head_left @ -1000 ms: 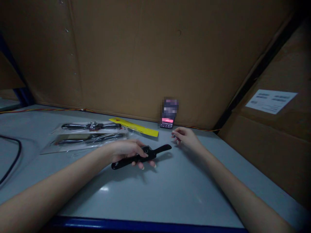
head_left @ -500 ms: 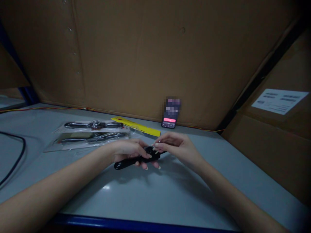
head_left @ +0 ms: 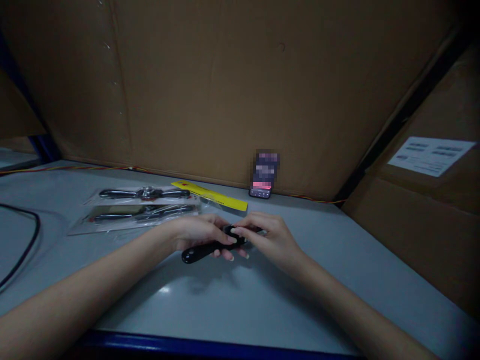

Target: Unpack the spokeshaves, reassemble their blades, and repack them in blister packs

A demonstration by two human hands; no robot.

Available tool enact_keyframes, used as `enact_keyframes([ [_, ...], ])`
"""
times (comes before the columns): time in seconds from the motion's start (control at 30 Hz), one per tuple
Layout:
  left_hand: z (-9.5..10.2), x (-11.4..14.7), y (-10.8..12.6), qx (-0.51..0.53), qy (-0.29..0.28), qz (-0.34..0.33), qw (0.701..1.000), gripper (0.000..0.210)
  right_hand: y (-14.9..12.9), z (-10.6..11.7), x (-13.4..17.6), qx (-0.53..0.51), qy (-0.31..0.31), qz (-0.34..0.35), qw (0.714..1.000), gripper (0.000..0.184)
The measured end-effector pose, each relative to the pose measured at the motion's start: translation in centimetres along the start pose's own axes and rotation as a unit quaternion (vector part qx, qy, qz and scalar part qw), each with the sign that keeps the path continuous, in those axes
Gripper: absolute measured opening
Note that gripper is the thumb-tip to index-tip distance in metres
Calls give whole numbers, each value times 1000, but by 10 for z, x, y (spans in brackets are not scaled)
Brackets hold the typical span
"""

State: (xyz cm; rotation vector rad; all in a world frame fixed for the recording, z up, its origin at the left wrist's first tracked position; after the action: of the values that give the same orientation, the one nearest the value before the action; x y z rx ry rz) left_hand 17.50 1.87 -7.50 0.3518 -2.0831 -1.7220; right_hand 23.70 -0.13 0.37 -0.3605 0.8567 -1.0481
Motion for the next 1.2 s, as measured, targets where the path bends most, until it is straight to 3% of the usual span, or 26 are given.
enact_keyframes([
  [0.3, -2, -3, 1, -22, -4, -20, 1000, 30, 8, -6, 2, -37, 15, -62, 997, 7],
  [0.47, 2, -4, 2, -28, 16, -34, 999, 28, 12, -4, 0, -56, 14, -75, 995, 13],
  [0.67, 8, -3, 9, -35, 44, -44, 997, 24, 10, 2, -4, -51, -1, -32, 998, 12],
  [0.83, -1, -4, 8, -28, 30, -42, 998, 21, 3, 8, -2, 7, 34, -2, 999, 10],
  [0.93, -5, -5, 4, 0, 23, -35, 999, 23, 0, 0, 0, 21, 10, -6, 1000, 9],
  [1.03, -6, -5, 0, 30, 27, -21, 999, 24, 1, -8, 1, -5, -27, -15, 1000, 11],
  [1.2, -4, -5, 5, 11, 37, -35, 999, 23, 19, -8, 0, -100, -33, -77, 991, 12],
])
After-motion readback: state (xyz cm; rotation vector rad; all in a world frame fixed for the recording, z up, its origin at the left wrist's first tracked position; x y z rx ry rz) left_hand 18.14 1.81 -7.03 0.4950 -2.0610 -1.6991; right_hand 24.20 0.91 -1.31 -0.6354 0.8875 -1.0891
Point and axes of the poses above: each hand's wrist, its own x-axis away from the middle knuckle, its own z-axis out of the back of the hand, y = z × x, the point moved 10 cm from there along -x, towards the middle knuckle, and after that the axes turned 10 degrees about -z, right-handed, at the moved point
